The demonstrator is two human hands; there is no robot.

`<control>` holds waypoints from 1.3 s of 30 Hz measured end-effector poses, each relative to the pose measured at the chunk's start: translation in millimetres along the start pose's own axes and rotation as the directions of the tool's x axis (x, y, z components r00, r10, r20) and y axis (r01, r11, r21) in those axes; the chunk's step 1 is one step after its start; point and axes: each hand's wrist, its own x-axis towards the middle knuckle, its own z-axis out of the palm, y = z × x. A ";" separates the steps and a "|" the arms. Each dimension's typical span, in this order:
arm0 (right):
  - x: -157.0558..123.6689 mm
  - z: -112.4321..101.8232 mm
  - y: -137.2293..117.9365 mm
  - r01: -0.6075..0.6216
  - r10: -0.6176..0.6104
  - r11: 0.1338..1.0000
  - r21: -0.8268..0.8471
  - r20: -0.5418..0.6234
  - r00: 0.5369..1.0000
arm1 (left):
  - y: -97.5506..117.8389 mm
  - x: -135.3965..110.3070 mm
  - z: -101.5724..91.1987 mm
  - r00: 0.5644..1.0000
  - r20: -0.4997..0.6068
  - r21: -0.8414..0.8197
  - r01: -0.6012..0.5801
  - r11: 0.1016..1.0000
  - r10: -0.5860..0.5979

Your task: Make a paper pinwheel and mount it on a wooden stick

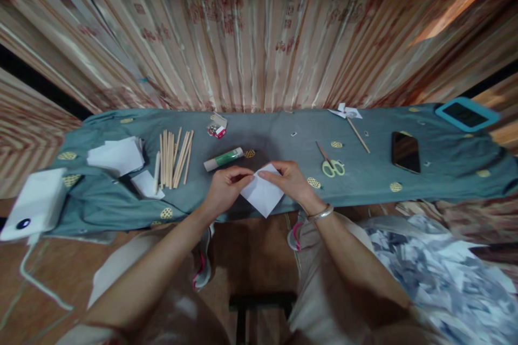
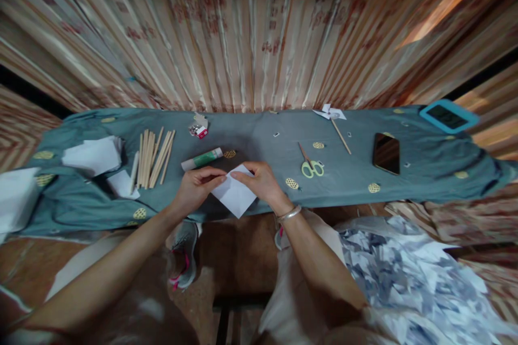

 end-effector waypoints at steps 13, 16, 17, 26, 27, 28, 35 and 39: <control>-2.8 0.3 -3.0 0.031 -0.031 0.999 0.021 -0.005 1.000 | 1.9 2.0 4.8 0.998 -0.016 -0.024 0.055 0.998 -0.055; -3.5 -1.6 -3.2 0.022 -0.021 0.999 0.045 -0.028 0.999 | 3.1 2.0 3.5 0.998 -0.010 0.001 0.055 0.999 -0.055; -3.8 -2.0 -3.3 0.017 -0.016 0.999 0.050 -0.033 0.999 | 3.4 1.8 3.0 0.998 -0.009 0.012 0.056 0.998 -0.056; -6.2 -8.8 -7.3 -0.029 0.039 0.993 0.117 -0.082 0.996 | 3.4 1.2 0.6 0.999 -0.009 0.089 0.044 0.995 -0.044; -6.4 -9.5 -7.8 -0.034 0.045 0.992 0.123 -0.087 0.995 | 3.4 1.2 0.5 0.999 -0.010 0.101 0.039 0.994 -0.038; -6.7 -10.1 -8.0 -0.040 0.052 0.991 0.130 -0.090 0.995 | 3.4 1.0 0.5 0.999 -0.009 0.111 0.035 0.993 -0.035; -7.5 -14.0 -4.5 -0.054 0.067 0.987 0.149 -0.087 0.994 | 4.4 0.0 -1.0 1.000 0.021 0.168 0.007 0.986 -0.011; -7.4 -17.9 -3.5 -0.042 0.063 0.984 0.172 -0.120 0.991 | 4.4 0.5 -3.2 1.000 0.028 0.184 0.001 0.983 -0.006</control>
